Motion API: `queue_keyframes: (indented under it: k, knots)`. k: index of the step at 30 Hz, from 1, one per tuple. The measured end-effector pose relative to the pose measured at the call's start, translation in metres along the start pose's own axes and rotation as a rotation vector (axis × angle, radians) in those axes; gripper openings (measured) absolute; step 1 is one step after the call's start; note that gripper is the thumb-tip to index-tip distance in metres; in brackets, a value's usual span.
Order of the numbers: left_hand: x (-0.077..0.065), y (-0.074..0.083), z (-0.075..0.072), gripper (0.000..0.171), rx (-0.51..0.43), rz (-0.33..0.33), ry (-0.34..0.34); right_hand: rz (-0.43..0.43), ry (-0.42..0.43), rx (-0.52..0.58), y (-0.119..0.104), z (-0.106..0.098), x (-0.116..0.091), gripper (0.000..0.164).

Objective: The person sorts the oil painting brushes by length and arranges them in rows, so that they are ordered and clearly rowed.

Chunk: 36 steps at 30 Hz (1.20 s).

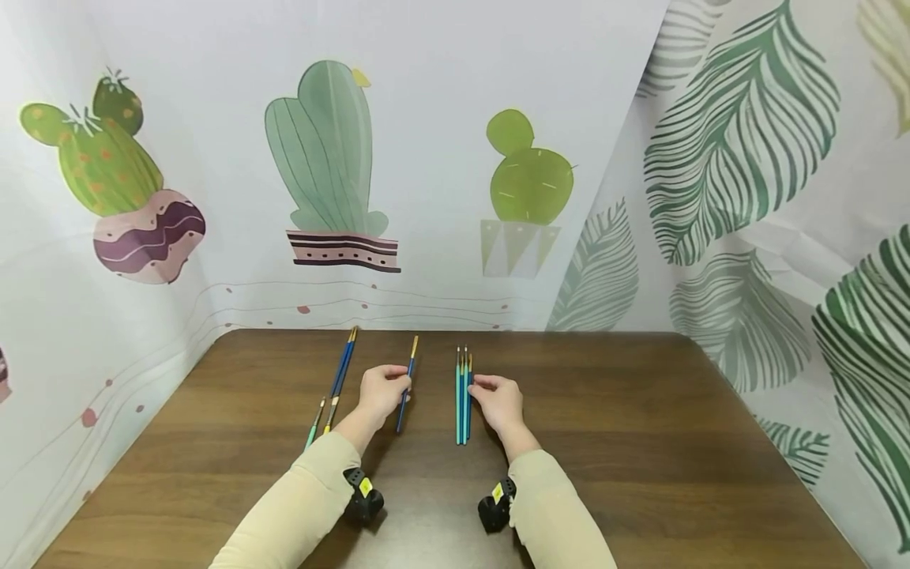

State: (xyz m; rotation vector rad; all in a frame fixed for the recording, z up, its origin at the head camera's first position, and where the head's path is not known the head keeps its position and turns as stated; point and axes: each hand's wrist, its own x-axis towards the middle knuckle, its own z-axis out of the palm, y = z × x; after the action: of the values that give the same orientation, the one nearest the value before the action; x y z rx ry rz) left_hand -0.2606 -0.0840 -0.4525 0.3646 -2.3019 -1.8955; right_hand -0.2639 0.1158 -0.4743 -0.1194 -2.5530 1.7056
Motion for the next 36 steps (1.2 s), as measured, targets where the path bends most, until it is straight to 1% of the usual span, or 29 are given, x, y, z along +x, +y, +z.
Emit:
queue_keyframes:
  k: [4, 6, 12, 18, 22, 25, 29, 34, 36]
  knots:
    - [0.002, -0.001, -0.007, 0.026, 0.007, -0.010, -0.014, 0.002, 0.000, -0.008, 0.000, 0.000, 0.000, 0.029]
    - [0.003, -0.001, -0.011, 0.027, 0.020, -0.004, -0.025, 0.001, 0.003, -0.008, 0.000, 0.000, -0.001, 0.029]
    - [0.007, 0.002, -0.023, 0.029, 0.035, -0.008, -0.041, -0.004, 0.007, -0.013, 0.002, 0.002, 0.000, 0.028]
    - [0.014, 0.006, -0.034, 0.028, 0.008, -0.009, -0.049, -0.008, 0.016, -0.004, 0.003, 0.003, 0.001, 0.027]
    - [0.019, 0.007, -0.043, 0.029, -0.005, -0.025, -0.057, -0.003, 0.011, -0.005, 0.002, 0.003, 0.000, 0.028]
    - [0.022, 0.009, -0.048, 0.029, -0.022, -0.053, -0.047, 0.008, 0.006, -0.004, 0.002, 0.002, -0.001, 0.029]
    - [0.025, 0.009, -0.055, 0.029, -0.045, -0.073, -0.022, 0.006, 0.010, -0.012, 0.001, 0.001, -0.002, 0.029]
    - [0.030, 0.007, -0.062, 0.028, -0.051, -0.074, 0.016, 0.004, 0.016, -0.010, 0.002, 0.001, -0.001, 0.028]
    - [0.032, 0.007, -0.066, 0.027, -0.029, -0.065, 0.040, -0.005, 0.015, -0.010, 0.002, 0.000, -0.001, 0.028]
